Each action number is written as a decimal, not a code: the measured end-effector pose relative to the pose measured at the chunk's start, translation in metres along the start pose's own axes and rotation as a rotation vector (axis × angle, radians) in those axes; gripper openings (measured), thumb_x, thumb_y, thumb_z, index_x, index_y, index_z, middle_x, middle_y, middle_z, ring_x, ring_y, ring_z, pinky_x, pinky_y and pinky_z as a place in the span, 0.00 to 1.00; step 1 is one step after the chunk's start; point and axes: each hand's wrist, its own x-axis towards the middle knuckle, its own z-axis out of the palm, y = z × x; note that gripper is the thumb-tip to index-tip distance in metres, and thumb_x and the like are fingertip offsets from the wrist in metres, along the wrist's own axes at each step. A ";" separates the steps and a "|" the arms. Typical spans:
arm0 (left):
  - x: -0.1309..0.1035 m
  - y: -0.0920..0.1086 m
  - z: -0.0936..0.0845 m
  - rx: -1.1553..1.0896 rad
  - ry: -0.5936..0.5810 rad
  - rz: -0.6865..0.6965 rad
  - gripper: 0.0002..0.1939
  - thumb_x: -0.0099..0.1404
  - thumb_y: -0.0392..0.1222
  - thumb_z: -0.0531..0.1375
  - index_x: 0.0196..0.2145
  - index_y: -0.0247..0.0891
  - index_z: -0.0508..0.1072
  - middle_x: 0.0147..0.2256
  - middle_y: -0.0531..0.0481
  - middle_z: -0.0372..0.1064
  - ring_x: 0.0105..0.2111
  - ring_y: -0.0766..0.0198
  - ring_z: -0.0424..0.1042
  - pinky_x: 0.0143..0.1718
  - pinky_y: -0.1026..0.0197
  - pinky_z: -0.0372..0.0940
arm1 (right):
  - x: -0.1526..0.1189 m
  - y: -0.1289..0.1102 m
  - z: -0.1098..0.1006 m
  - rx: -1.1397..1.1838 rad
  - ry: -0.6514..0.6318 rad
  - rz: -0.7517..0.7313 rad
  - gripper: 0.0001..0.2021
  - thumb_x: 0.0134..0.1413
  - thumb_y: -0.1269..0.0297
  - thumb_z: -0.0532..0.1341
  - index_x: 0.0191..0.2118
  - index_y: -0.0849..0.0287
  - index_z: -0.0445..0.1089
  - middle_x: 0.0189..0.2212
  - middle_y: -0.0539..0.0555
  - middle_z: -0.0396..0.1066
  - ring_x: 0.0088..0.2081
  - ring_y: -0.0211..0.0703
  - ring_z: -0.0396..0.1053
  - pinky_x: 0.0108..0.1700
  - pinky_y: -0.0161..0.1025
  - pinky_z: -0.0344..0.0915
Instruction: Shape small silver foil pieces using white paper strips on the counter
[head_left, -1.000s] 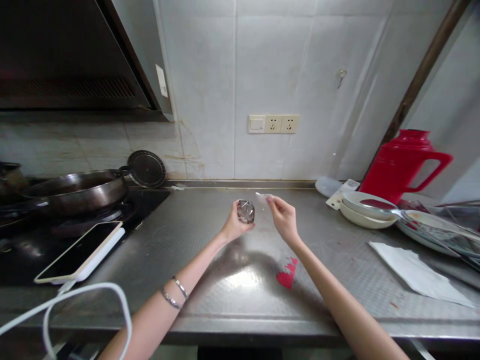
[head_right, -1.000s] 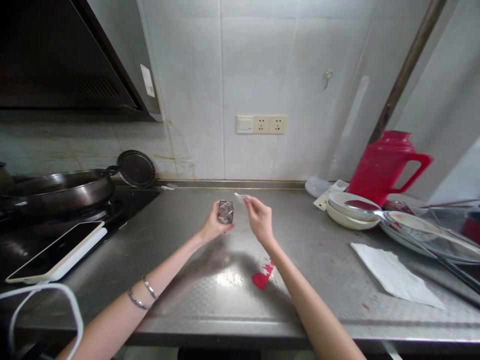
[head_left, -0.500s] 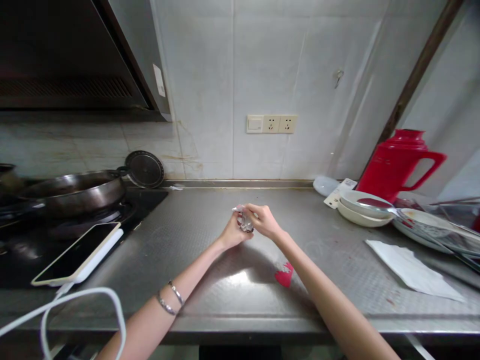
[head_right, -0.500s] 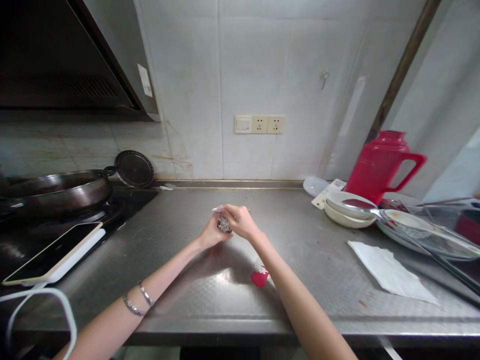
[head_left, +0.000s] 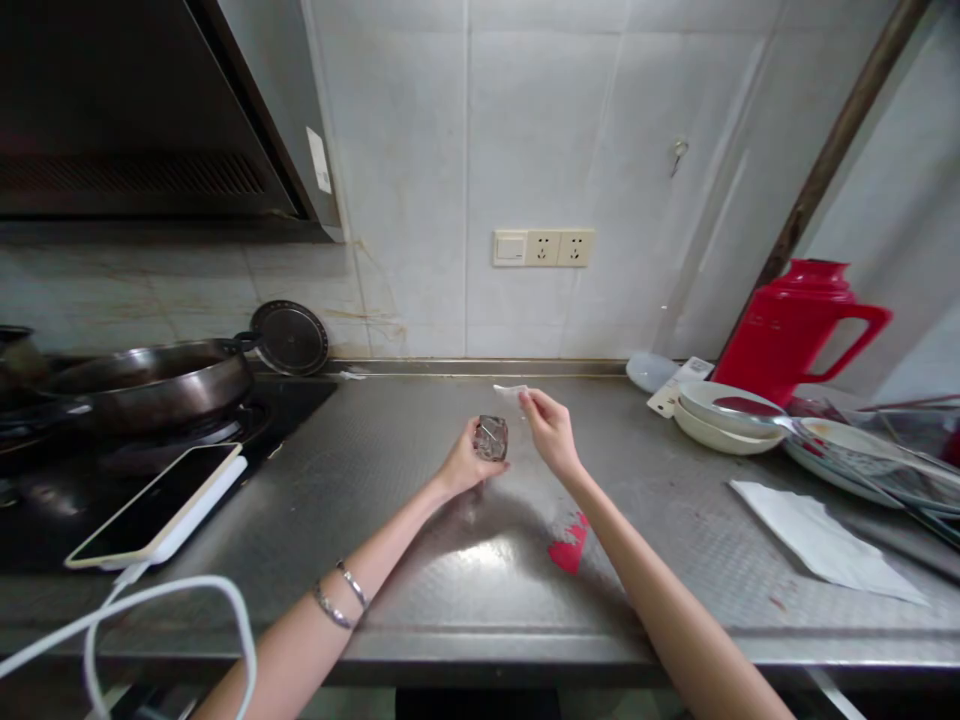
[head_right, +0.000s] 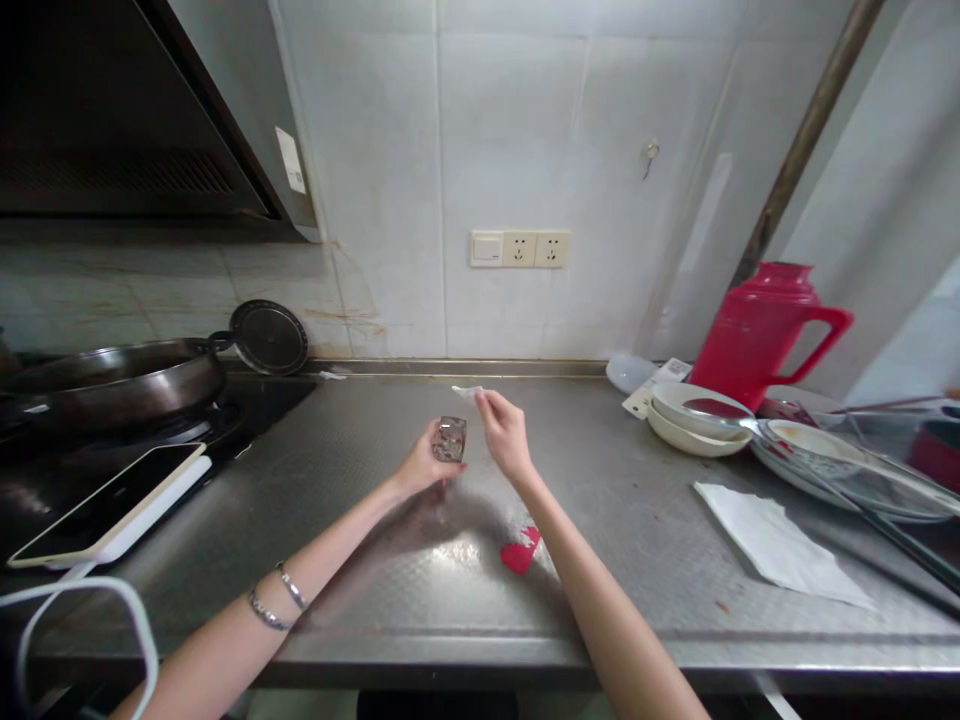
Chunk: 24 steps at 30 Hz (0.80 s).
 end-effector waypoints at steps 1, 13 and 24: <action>0.000 0.000 0.001 0.002 -0.012 0.006 0.35 0.41 0.36 0.68 0.47 0.35 0.58 0.35 0.50 0.65 0.25 0.71 0.64 0.18 0.70 0.58 | 0.000 0.002 0.001 -0.035 -0.009 -0.008 0.20 0.58 0.49 0.52 0.33 0.60 0.72 0.24 0.51 0.69 0.26 0.38 0.62 0.29 0.33 0.59; -0.002 0.020 0.003 -0.073 0.034 -0.030 0.28 0.44 0.40 0.67 0.42 0.34 0.64 0.29 0.52 0.66 0.24 0.69 0.65 0.17 0.70 0.60 | -0.014 -0.004 0.009 -0.051 -0.296 -0.170 0.17 0.62 0.57 0.49 0.46 0.54 0.72 0.47 0.55 0.73 0.49 0.48 0.70 0.49 0.42 0.66; 0.000 0.022 0.000 -0.085 0.018 -0.084 0.27 0.45 0.46 0.68 0.41 0.34 0.65 0.25 0.55 0.63 0.20 0.71 0.63 0.16 0.68 0.62 | -0.009 -0.010 0.003 0.123 -0.277 -0.140 0.16 0.60 0.56 0.53 0.33 0.56 0.76 0.30 0.49 0.76 0.34 0.44 0.73 0.61 0.52 0.52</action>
